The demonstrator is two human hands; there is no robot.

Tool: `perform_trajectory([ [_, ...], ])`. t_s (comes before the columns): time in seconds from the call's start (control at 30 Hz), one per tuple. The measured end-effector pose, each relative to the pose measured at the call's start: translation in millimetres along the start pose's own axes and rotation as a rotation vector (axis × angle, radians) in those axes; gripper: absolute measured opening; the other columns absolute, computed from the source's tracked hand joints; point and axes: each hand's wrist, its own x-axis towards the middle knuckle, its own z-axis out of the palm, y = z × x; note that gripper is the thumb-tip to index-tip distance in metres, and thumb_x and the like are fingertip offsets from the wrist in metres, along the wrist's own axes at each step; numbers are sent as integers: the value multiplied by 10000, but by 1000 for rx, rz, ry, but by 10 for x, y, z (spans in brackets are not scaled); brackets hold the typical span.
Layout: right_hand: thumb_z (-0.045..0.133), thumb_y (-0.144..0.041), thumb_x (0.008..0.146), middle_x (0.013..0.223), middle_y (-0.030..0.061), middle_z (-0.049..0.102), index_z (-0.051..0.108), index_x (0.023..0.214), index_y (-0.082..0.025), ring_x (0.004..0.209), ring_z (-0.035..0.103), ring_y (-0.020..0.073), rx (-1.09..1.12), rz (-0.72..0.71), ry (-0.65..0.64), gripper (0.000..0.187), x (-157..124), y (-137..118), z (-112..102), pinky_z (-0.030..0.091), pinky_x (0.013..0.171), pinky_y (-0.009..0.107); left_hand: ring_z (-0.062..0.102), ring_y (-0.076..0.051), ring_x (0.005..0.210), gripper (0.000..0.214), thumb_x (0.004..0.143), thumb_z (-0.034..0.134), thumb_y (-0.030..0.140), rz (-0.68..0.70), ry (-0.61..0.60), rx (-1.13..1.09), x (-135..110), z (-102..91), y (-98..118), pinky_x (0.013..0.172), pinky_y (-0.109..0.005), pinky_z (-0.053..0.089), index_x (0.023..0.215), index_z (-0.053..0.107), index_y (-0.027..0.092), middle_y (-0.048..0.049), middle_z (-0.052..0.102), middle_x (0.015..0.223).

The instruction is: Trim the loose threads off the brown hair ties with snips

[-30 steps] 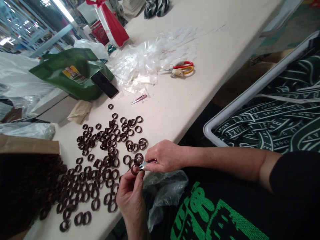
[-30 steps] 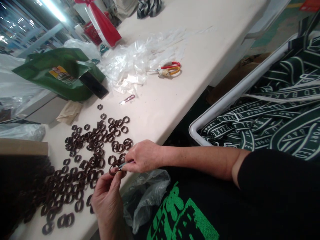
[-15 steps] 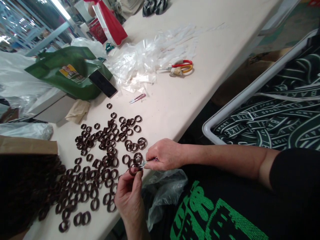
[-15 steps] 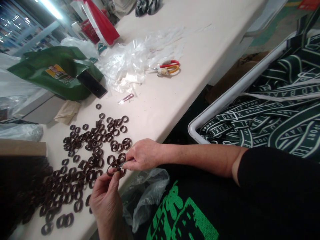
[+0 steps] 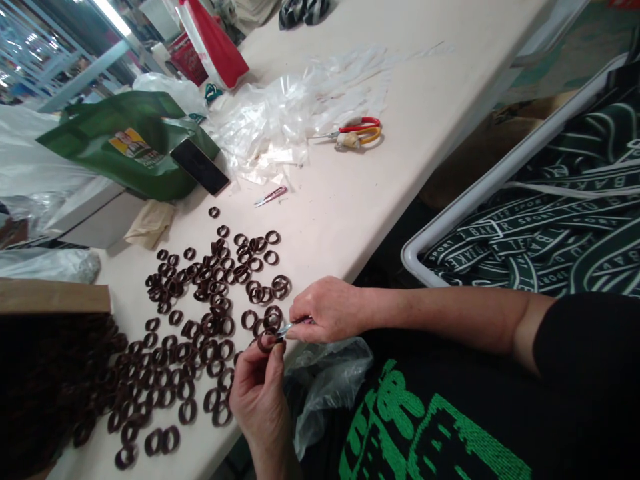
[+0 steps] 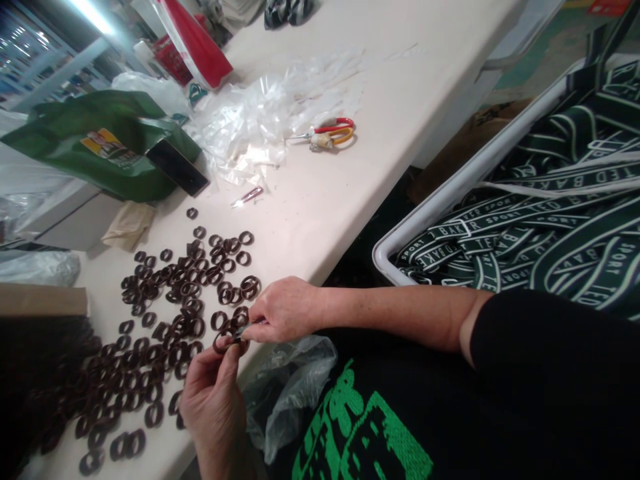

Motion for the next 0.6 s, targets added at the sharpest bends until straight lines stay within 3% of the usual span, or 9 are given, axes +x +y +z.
perform_trajectory([
  [0.3,541,-429,921,751,39,683,680,752,-183,724,561,152,29,-25,36,329,18,-36,51,315,598,249,693,-111,758,206,672,848,257,11,49,-6,-16,8,-30,762,-218,576,766,684,176,25,736,817],
  [0.6,537,-425,922,748,33,702,745,847,-193,662,533,130,157,46,-22,321,2,10,74,314,591,236,693,-93,760,171,719,826,248,126,-19,13,-46,-1,-74,781,-193,567,841,721,189,25,738,831],
])
